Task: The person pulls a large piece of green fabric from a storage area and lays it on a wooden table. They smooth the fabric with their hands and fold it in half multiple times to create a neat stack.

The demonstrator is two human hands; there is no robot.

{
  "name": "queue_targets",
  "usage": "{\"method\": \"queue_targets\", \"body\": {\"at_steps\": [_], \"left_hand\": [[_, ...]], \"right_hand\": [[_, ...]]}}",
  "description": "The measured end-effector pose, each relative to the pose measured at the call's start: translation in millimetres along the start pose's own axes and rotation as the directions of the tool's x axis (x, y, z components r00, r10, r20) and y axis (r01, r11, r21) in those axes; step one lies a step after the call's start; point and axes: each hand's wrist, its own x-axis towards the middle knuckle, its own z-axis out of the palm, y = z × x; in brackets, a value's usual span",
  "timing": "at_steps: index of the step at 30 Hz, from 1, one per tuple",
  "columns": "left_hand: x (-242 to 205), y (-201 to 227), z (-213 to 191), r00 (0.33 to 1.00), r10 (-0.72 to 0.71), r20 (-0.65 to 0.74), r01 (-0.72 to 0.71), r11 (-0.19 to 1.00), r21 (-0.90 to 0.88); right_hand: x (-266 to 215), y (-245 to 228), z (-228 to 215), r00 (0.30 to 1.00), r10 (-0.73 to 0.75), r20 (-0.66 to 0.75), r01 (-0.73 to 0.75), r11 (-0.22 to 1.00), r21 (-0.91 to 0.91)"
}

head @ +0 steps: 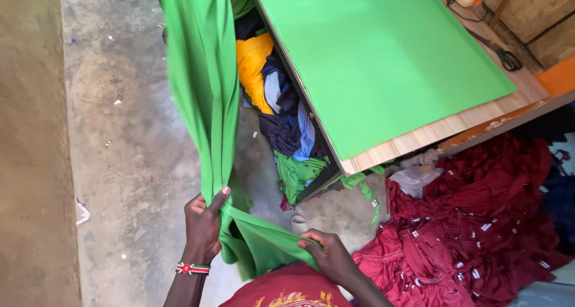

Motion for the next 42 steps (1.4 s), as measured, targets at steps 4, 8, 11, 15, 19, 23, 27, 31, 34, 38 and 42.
{"method": "queue_targets", "body": {"at_steps": [4,8,11,15,19,23,27,31,34,38,42], "left_hand": [[3.9,6.9,2.0,0.998,0.061,-0.023,-0.060,0.997,0.039],[11.1,-4.1,-11.0,1.000,0.017,-0.020,-0.017,0.999,-0.030],[-12.6,-3.1,-16.3,0.989,-0.147,-0.029,0.149,0.980,0.133],[-24.6,-50.1,-66.7,0.995,0.060,-0.076,-0.027,0.929,0.370],[-51.0,-20.8,-38.2,0.974,0.130,-0.184,-0.049,0.920,0.388],[-59.0,-3.5,-6.0,0.946,0.277,0.168,-0.323,0.823,0.466],[-66.6,21.7,25.1,0.661,0.582,0.474,-0.751,0.505,0.426],[-55.9,16.7,28.1,0.581,0.716,0.388,-0.803,0.425,0.417],[-69.2,30.2,35.4,0.591,0.720,0.364,-0.797,0.451,0.402],[-64.9,15.2,8.2,0.754,0.534,0.381,-0.654,0.665,0.362],[-70.8,-3.8,-25.3,0.876,0.355,0.327,-0.462,0.815,0.351]], "right_hand": [[-2.1,-3.1,-1.1,1.000,0.005,-0.018,-0.003,0.995,0.101],[2.7,-28.8,-19.8,0.969,-0.147,-0.199,0.168,0.982,0.092],[8.4,-46.6,-50.7,0.914,0.161,-0.372,-0.109,0.982,0.155],[23.2,-58.8,-93.6,0.828,0.008,-0.561,0.025,0.998,0.050],[30.9,-89.0,-65.1,0.947,0.048,-0.316,-0.053,0.999,-0.006],[50.0,-130.8,-30.5,0.854,-0.514,-0.080,0.511,0.858,-0.049],[72.8,-166.6,-30.5,0.825,-0.497,0.269,0.557,0.796,-0.237],[88.9,-193.8,-29.5,0.671,-0.602,0.433,0.723,0.661,-0.200],[108.8,-187.9,-25.5,0.571,-0.666,0.481,0.802,0.578,-0.152],[122.7,-168.3,-30.1,0.584,-0.749,0.314,0.811,0.556,-0.181],[120.0,-154.8,-45.0,0.681,-0.720,0.131,0.722,0.631,-0.284]]}}
